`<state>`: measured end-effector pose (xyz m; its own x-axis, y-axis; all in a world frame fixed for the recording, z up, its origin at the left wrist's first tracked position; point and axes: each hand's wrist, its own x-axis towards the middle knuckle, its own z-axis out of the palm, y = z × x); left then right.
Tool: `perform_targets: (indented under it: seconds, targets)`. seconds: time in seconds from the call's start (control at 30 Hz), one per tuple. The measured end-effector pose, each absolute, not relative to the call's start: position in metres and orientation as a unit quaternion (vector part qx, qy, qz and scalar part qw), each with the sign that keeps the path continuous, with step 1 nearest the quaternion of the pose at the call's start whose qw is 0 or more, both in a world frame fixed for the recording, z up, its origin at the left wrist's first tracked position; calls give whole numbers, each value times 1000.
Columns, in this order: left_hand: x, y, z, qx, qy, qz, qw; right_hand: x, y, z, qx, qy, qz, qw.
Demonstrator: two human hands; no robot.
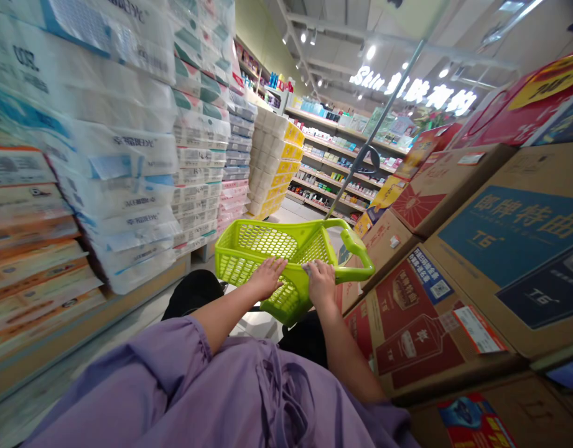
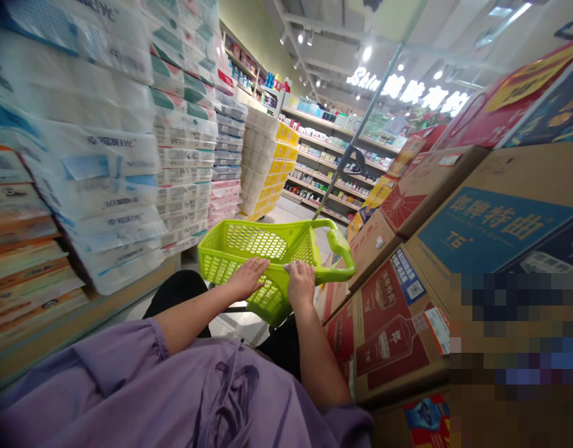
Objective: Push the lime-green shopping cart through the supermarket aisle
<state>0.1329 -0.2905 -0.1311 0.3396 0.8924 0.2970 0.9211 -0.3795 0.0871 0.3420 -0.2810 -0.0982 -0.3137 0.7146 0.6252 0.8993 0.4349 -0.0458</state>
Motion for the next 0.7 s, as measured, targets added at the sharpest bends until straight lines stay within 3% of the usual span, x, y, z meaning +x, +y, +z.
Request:
perform_targets:
  seconds: [0.13,0.43,0.7]
  targets:
    - [138,-293,-134,-814,-559,-152,50,348,-284,-98,-531,-750,-186,348]
    - [135,-291,-131,-821,-550,-148,45,299,-274,-112,-477,-820,-158,274]
    - [142,-293,-130,-823,-546,-143,61,354,-274,-106,-515,-740,-241,359]
